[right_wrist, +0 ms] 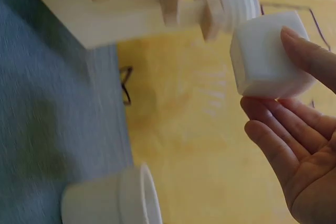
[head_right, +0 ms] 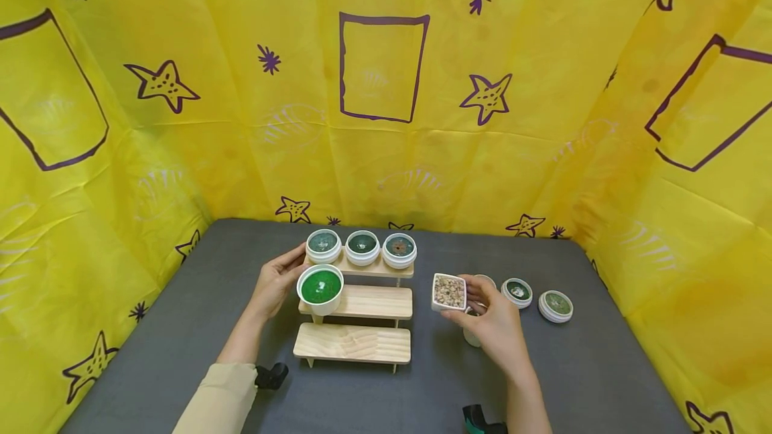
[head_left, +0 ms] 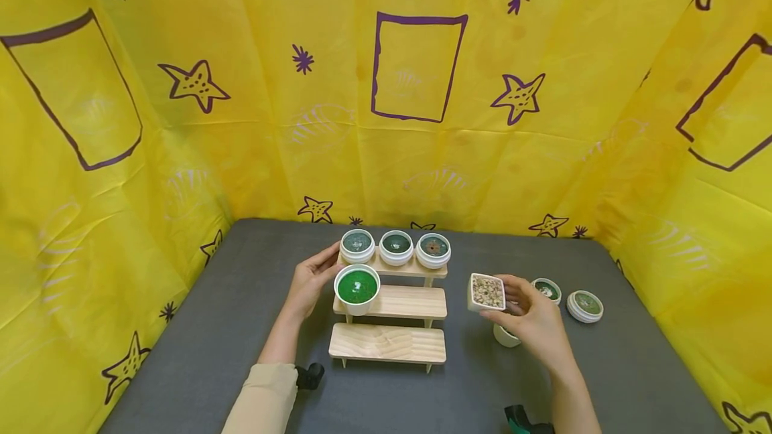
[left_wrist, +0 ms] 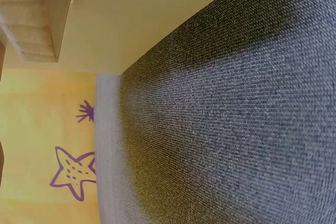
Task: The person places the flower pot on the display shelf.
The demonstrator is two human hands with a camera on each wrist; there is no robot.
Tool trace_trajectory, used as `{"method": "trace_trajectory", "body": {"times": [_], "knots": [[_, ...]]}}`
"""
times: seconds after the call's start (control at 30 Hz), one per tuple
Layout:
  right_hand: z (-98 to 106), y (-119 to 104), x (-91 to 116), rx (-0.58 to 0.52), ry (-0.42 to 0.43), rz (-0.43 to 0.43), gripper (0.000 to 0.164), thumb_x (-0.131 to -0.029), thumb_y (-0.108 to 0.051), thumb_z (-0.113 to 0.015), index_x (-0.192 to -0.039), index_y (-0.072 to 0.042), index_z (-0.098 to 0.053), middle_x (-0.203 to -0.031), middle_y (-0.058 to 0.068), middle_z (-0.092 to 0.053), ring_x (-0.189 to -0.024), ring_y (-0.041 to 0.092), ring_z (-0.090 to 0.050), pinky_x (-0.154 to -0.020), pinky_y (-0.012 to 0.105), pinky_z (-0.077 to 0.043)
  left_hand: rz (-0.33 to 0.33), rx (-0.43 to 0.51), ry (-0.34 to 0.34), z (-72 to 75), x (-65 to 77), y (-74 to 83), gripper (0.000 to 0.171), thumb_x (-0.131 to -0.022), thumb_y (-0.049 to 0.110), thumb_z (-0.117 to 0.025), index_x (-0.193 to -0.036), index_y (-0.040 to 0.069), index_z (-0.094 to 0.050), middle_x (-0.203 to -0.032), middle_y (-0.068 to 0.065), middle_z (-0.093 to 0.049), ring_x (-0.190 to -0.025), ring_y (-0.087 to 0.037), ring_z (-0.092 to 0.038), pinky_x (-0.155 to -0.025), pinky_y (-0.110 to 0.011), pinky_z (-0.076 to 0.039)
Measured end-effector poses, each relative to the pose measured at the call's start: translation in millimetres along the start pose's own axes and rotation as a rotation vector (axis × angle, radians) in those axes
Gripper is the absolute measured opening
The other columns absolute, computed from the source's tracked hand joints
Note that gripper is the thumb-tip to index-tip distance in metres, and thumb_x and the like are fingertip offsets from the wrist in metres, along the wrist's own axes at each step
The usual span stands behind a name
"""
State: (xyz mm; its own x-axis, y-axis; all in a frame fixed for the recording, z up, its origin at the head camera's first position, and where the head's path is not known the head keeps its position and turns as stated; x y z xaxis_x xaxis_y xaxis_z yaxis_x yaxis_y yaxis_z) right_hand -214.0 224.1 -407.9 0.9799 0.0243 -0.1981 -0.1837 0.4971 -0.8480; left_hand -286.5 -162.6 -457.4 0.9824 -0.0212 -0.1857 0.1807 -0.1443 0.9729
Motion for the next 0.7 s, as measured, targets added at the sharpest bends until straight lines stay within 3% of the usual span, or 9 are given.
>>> {"method": "trace_trajectory", "body": {"times": [0.2,0.4,0.7], "knots": [[-24.3,-8.9,-2.1,0.019,-0.031,0.015,0.065,-0.068,-0.02,-0.091,-0.126,-0.011,-0.063,-0.114,0.011,-0.072,-0.102,0.004,-0.067,-0.089,0.021,-0.059,-0.003,-0.005,-0.004,0.0,0.2,-0.2,0.054,-0.089,-0.008,-0.062,-0.14,-0.012,-0.046,-0.112,0.028,-0.066,-0.109,0.009,-0.062,-0.095,-0.011,-0.05],[-46.7,-12.7,-5.7,-0.035,-0.063,0.042,0.064,-0.067,-0.014,-0.091,-0.124,-0.008,-0.064,-0.112,0.014,-0.073,-0.106,0.024,-0.07,-0.089,0.024,-0.059,0.002,-0.006,0.003,-0.2,0.0,-0.8,0.054,-0.089,-0.007,-0.062,-0.14,-0.012,-0.046,-0.111,0.028,-0.067,-0.109,0.009,-0.062,-0.096,-0.011,-0.05],[-79.1,-23.4,-9.4,-0.097,-0.103,0.048,0.064,-0.066,-0.016,-0.091,-0.123,-0.01,-0.064,-0.111,0.013,-0.073,-0.106,0.025,-0.071,-0.091,0.028,-0.059,-0.002,-0.001,0.0,-0.4,-0.1,-0.6,0.053,-0.089,-0.008,-0.062,-0.14,-0.012,-0.046,-0.112,0.028,-0.067,-0.109,0.009,-0.062,-0.096,-0.011,-0.05]]}}
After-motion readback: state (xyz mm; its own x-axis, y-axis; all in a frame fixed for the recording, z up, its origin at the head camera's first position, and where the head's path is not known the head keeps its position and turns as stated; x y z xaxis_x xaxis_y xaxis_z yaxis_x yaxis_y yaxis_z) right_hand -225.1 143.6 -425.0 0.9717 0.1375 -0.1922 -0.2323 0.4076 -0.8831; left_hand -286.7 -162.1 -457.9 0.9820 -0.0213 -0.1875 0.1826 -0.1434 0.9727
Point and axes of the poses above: each hand's wrist, its own x-axis away from the middle knuckle, its own z-axis out of the back of the hand, y = z × x, the point moved 5 cm from there along -x, towards the middle knuckle
